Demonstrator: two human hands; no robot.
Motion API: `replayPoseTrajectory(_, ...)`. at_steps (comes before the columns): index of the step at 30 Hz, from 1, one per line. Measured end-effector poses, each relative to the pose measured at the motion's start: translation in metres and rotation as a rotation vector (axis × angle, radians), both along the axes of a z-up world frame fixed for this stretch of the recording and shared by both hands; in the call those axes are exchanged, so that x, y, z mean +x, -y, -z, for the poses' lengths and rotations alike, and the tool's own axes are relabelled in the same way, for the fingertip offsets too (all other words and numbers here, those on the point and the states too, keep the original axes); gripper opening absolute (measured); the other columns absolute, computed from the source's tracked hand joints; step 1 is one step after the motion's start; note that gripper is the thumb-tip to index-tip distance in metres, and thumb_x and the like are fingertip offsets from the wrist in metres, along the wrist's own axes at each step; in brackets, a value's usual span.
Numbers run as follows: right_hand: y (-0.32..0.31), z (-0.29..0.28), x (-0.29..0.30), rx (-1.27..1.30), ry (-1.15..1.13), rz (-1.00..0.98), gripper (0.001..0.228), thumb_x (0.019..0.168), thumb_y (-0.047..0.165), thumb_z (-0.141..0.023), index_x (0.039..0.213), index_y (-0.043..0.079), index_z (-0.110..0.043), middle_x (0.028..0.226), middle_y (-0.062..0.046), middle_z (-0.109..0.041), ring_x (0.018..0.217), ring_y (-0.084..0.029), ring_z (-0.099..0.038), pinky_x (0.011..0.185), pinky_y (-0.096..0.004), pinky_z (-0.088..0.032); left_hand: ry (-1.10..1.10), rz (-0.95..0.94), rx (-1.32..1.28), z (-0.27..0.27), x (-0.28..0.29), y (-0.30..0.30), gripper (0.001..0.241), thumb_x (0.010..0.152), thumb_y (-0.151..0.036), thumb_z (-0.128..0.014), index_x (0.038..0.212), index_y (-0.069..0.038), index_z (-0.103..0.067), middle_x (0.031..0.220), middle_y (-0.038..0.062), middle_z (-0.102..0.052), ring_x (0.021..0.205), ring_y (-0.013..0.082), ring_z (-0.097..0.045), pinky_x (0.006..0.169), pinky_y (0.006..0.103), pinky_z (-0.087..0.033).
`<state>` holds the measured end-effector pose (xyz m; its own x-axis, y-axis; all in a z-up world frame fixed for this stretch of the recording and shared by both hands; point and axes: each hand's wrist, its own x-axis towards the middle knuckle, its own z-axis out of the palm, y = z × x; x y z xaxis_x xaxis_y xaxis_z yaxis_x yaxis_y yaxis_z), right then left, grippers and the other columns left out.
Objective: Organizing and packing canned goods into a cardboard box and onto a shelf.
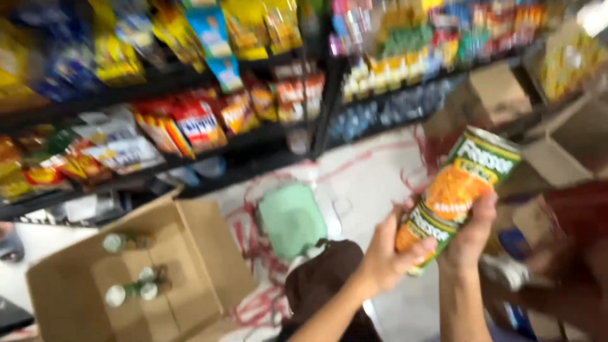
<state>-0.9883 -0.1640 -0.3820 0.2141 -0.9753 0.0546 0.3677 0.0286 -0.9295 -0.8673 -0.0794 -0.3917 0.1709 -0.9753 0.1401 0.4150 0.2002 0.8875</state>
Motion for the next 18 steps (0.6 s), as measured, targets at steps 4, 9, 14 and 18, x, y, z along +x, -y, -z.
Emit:
replayPoseTrajectory(4,-0.031,0.009,-0.017,0.003,0.005,0.061,0.077,0.105,0.072,-0.053,0.135,0.000,-0.049,0.102,-0.015,-0.062,0.087,-0.029,-0.062,0.080,-0.042,-0.054,0.011,0.098,0.087,0.011,-0.015,-0.023,0.071,0.091,-0.039,-0.073,0.141,0.005,-0.048,0.121,0.013,-0.068,0.114,0.0147,-0.063,0.101,0.0309,-0.051)
replayPoseTrajectory(9,-0.056,0.019,-0.033,0.031,0.019,0.070,0.078,0.101,0.074,-0.051,0.134,0.003,-0.052,0.106,-0.016,-0.063,0.086,-0.030,-0.063,0.077,-0.044,-0.055,0.048,0.187,0.110,0.028,-0.026,-0.036,0.068,0.090,-0.041,-0.073,0.137,0.002,-0.047,0.121,0.015,-0.067,0.115,0.0167,-0.063,0.101,0.0320,-0.051)
replayPoseTrajectory(14,-0.100,0.041,-0.010,0.055,0.065,0.070,0.077,0.100,0.076,-0.052,0.128,0.005,-0.051,0.097,-0.015,-0.060,0.084,-0.031,-0.062,0.074,-0.043,-0.053,0.140,0.204,0.085,0.047,0.010,-0.076,0.059,0.095,-0.041,-0.070,0.134,0.000,-0.050,0.120,0.012,-0.064,0.111,0.0194,-0.063,0.097,0.0327,-0.052)
replayPoseTrajectory(18,-0.164,0.060,0.050,0.071,0.110,0.038,0.072,0.103,0.076,-0.053,0.124,0.007,-0.049,0.095,-0.015,-0.059,0.076,-0.030,-0.060,0.067,-0.042,-0.051,0.354,-0.038,0.085,0.128,0.100,-0.141,0.041,0.104,-0.031,-0.066,0.133,-0.002,-0.061,0.126,0.011,-0.067,0.118,0.0216,-0.063,0.103,0.0353,-0.050)
